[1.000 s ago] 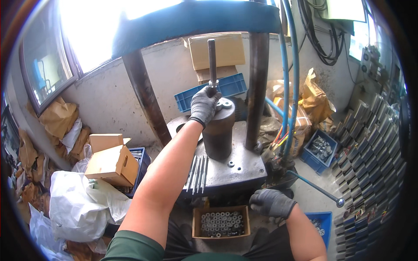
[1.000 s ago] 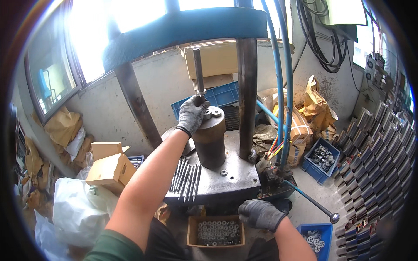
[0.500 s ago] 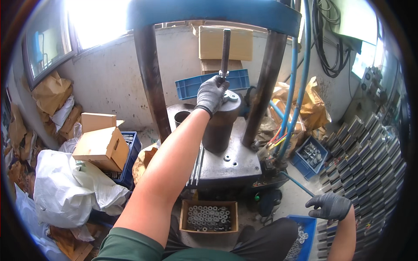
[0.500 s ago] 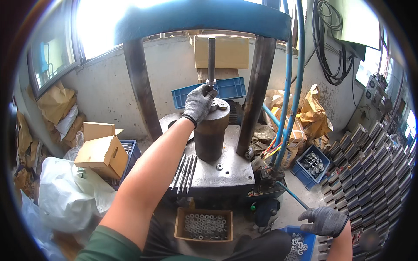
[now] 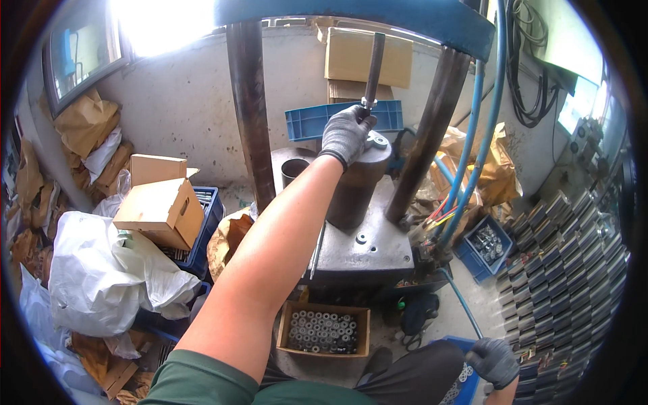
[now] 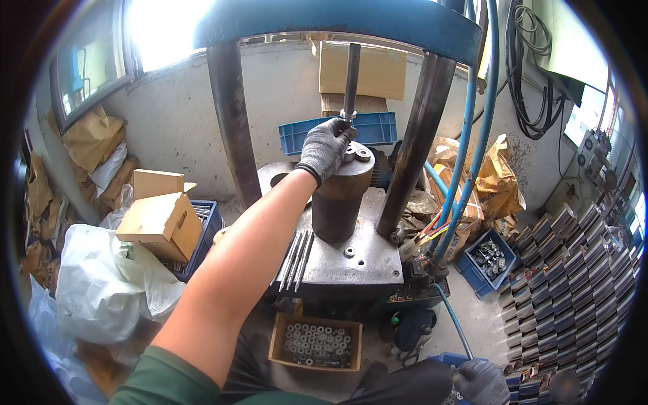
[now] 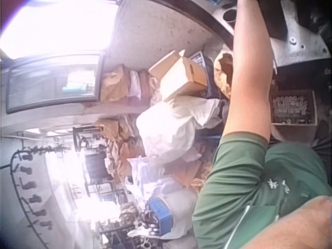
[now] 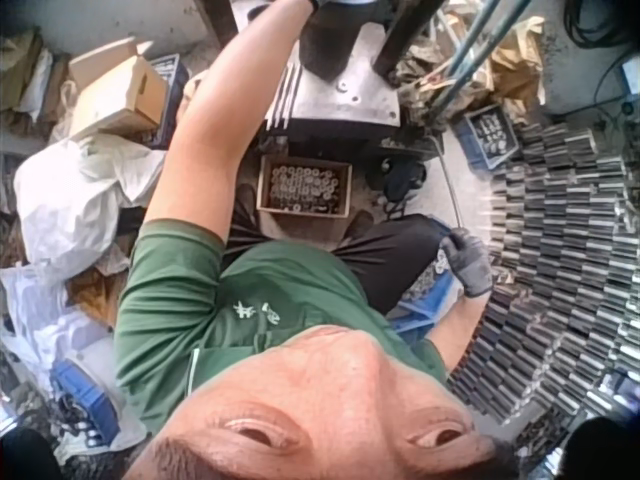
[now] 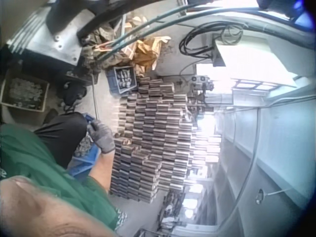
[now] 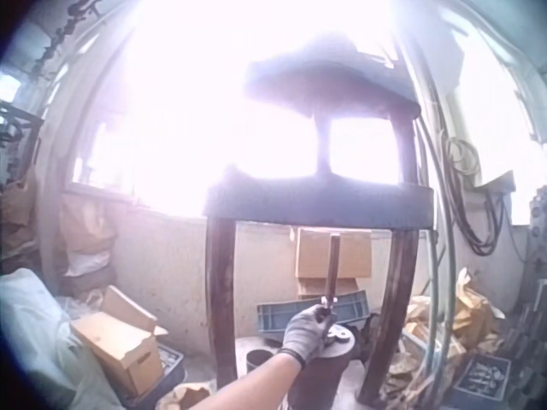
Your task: Operating a press machine to assemble or shape small metal components in a factory setting.
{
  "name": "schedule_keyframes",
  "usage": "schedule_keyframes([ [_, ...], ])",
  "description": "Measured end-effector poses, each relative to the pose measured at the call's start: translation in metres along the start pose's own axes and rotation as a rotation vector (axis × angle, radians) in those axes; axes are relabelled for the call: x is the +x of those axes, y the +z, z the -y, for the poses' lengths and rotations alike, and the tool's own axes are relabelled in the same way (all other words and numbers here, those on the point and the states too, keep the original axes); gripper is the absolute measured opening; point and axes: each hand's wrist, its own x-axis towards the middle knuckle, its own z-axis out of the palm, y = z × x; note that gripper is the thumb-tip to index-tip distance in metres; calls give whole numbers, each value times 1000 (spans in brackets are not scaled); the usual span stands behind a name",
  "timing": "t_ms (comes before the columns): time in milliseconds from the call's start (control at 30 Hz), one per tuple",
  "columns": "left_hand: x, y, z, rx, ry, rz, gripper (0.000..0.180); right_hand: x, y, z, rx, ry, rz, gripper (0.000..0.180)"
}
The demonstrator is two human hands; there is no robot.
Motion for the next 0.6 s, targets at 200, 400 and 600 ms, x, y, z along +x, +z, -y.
schedule_keyframes([
  [200, -2, 0, -6, -23, -52, 37, 32, -1, 2, 2, -29, -12, -27, 18],
  [400, 2, 0, 3, 63, 47, -30, 32, 1, -2, 5, 7, 35, -15, 20],
  [600, 0, 4, 3, 63, 67, -45, 33, 7, -14, 12, 30, 26, -17, 21],
])
